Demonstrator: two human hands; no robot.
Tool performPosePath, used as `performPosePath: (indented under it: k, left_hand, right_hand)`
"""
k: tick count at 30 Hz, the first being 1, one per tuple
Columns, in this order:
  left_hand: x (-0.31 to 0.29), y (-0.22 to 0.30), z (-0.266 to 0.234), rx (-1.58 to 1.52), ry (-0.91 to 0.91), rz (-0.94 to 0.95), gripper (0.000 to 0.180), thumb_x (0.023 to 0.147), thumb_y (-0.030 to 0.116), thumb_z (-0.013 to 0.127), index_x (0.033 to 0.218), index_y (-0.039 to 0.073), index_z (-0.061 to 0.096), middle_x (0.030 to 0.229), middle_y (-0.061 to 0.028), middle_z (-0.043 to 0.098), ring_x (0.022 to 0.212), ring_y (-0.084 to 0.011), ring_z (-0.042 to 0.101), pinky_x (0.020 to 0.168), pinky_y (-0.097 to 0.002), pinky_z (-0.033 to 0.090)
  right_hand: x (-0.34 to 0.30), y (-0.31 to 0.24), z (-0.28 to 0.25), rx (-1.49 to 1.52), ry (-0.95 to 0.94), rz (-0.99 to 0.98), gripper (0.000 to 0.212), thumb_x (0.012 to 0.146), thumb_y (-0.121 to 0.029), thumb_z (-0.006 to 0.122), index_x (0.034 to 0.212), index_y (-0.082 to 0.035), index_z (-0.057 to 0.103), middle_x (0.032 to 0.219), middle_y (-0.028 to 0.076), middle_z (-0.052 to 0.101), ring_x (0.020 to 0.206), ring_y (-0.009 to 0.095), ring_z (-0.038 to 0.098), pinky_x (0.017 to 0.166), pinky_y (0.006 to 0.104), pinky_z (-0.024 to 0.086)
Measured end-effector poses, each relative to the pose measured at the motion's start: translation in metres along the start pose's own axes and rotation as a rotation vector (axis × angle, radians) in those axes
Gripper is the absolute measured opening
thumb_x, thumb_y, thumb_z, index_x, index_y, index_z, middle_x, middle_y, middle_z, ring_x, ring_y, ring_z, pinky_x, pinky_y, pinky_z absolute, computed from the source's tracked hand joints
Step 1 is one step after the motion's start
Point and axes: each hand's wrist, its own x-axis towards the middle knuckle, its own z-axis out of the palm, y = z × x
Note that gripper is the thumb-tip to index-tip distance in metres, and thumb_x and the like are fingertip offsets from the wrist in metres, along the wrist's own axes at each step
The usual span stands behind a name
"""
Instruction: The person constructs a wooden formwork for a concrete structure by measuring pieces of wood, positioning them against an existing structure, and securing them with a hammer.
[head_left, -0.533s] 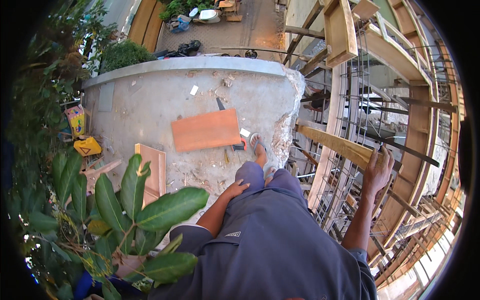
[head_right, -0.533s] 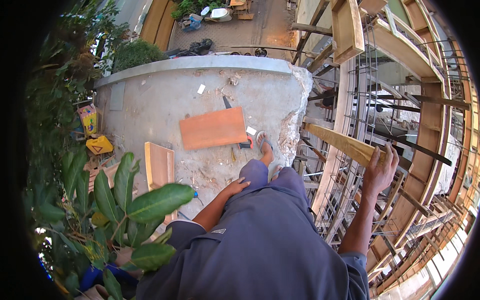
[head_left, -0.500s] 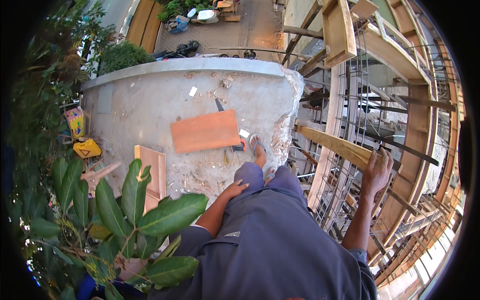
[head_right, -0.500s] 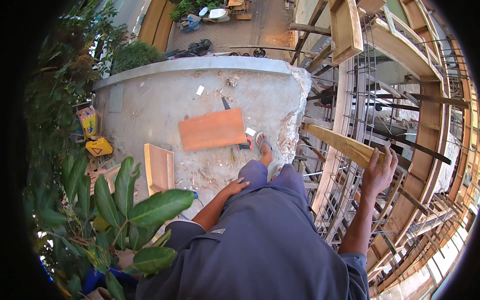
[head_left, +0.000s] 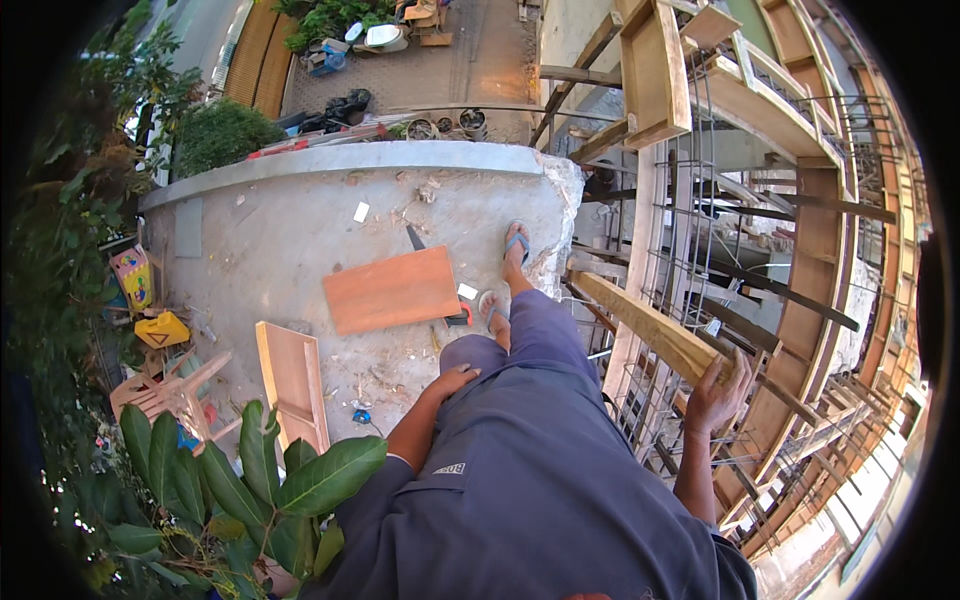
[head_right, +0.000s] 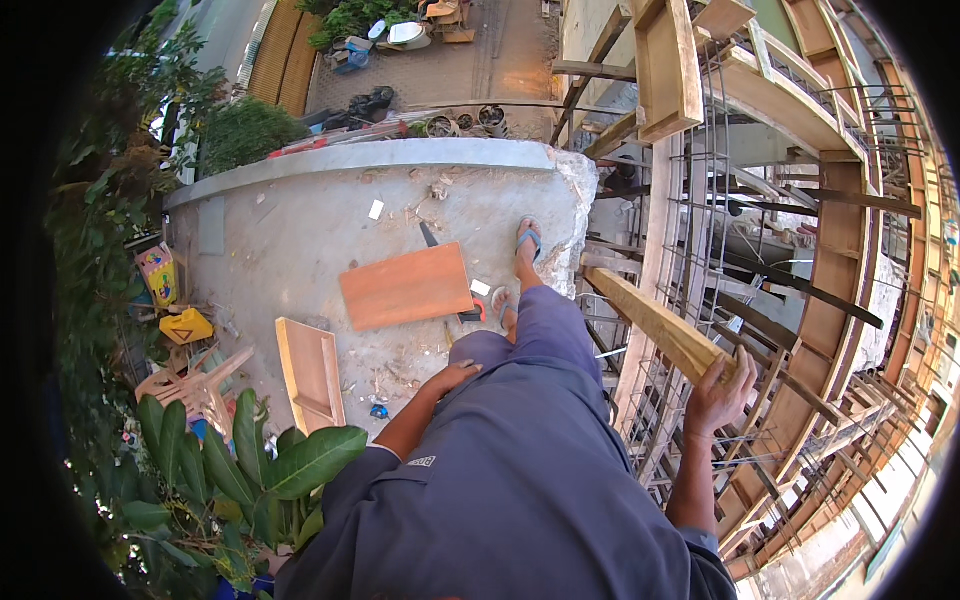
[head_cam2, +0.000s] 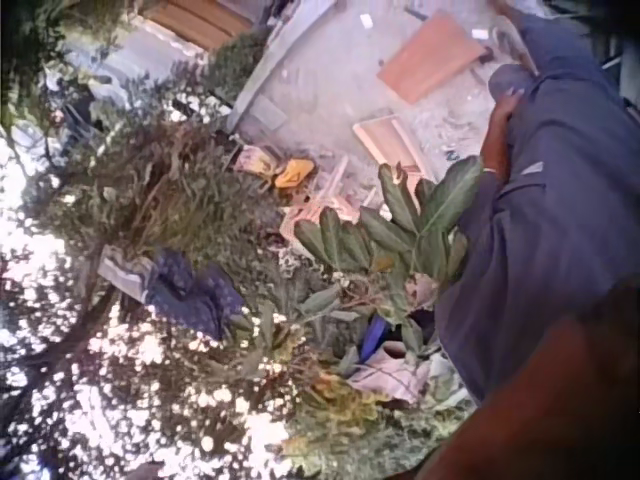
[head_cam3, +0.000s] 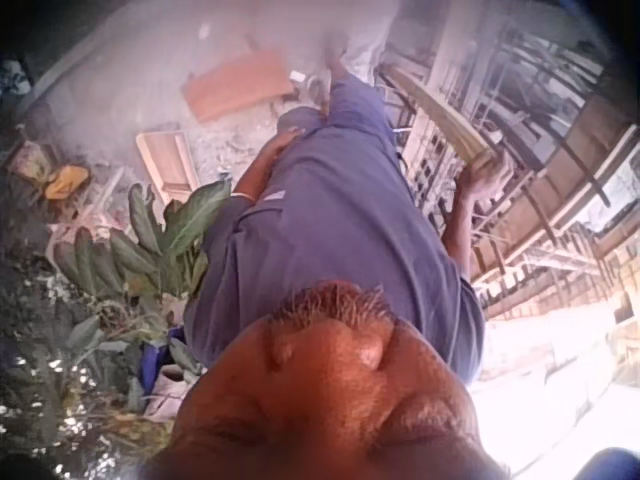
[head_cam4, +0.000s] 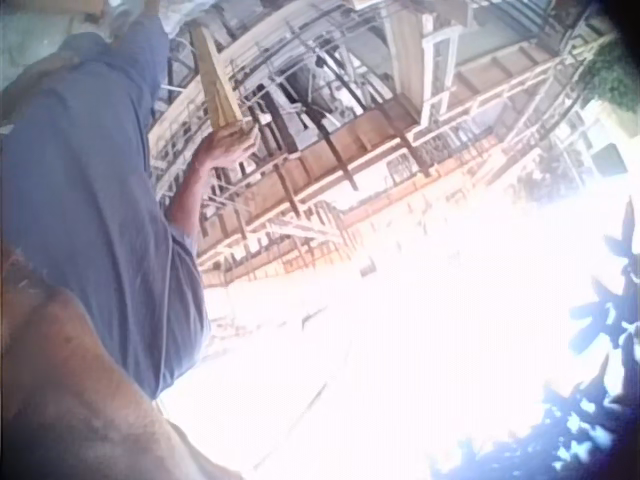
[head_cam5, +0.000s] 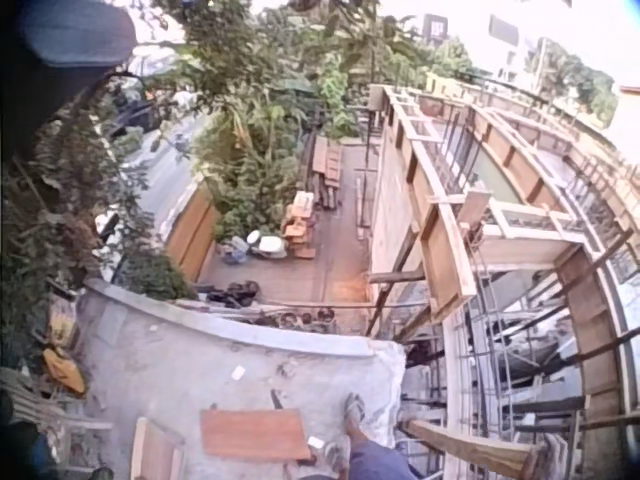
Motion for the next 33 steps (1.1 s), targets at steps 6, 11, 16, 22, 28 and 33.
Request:
performPosePath:
  k: [6,11,16,22,28,33]
  left_hand:
    - [0.016,0.071,-0.036,0.008,-0.018,-0.01,0.089,0.092,0.057,0.057,0.15,-0.006,0.037,0.155,-0.0269,0.038,0.145,-0.0381,0.036,0.118,-0.0382,0.029]
    - [0.039,0.135,-0.058,0.13,-0.019,0.005,0.091,0.091,0.06,0.057,0.151,-0.005,0.036,0.157,-0.0272,0.035,0.147,-0.0376,0.033,0.12,-0.0406,0.027]
    - [0.062,0.184,-0.094,0.385,0.229,0.041,0.091,0.087,0.062,0.06,0.154,0.004,0.037,0.161,-0.0246,0.028,0.148,-0.0388,0.03,0.12,-0.0449,0.025]
    - [0.058,0.233,-0.134,0.326,0.348,0.116,0.088,0.086,0.06,0.061,0.154,0.01,0.038,0.163,-0.023,0.024,0.148,-0.0409,0.028,0.12,-0.0469,0.025]
    - [0.066,0.236,-0.156,0.251,0.326,0.115,0.087,0.086,0.058,0.062,0.153,0.007,0.039,0.162,-0.0232,0.026,0.149,-0.0385,0.027,0.121,-0.0433,0.026]
    - [0.086,0.219,-0.174,0.208,0.239,0.094,0.085,0.088,0.058,0.061,0.152,0.005,0.04,0.162,-0.0236,0.027,0.15,-0.0362,0.027,0.121,-0.0409,0.025]
  right_hand:
    - [0.009,-0.005,-0.007,-0.032,-0.112,0.028,0.037,0.093,-0.018,0.066,0.126,-0.004,0.06,0.128,0.019,0.059,0.118,0.039,0.058,0.099,0.0461,0.046]
    - [0.018,-0.014,-0.018,0.003,-0.215,0.09,0.033,0.092,-0.014,0.067,0.122,-0.001,0.06,0.128,0.019,0.059,0.118,0.038,0.058,0.102,0.0455,0.045]
    - [0.021,0.002,-0.01,0.179,-0.284,0.271,0.025,0.094,-0.016,0.065,0.112,0.001,0.066,0.115,0.018,0.066,0.107,0.033,0.063,0.094,0.0398,0.049]
    - [0.037,-0.001,-0.007,0.162,-0.332,0.47,0.026,0.095,-0.023,0.067,0.106,0.0,0.07,0.098,0.015,0.072,0.09,0.027,0.068,0.083,0.0377,0.052]
    - [0.068,-0.007,-0.005,-0.002,-0.508,0.429,0.025,0.091,-0.026,0.068,0.095,-0.003,0.074,0.089,0.017,0.074,0.084,0.032,0.072,0.078,0.0408,0.054]
    - [0.095,-0.027,0.009,-0.179,-0.669,0.422,0.029,0.088,-0.031,0.067,0.092,-0.003,0.075,0.087,0.018,0.073,0.085,0.036,0.071,0.079,0.0459,0.054]
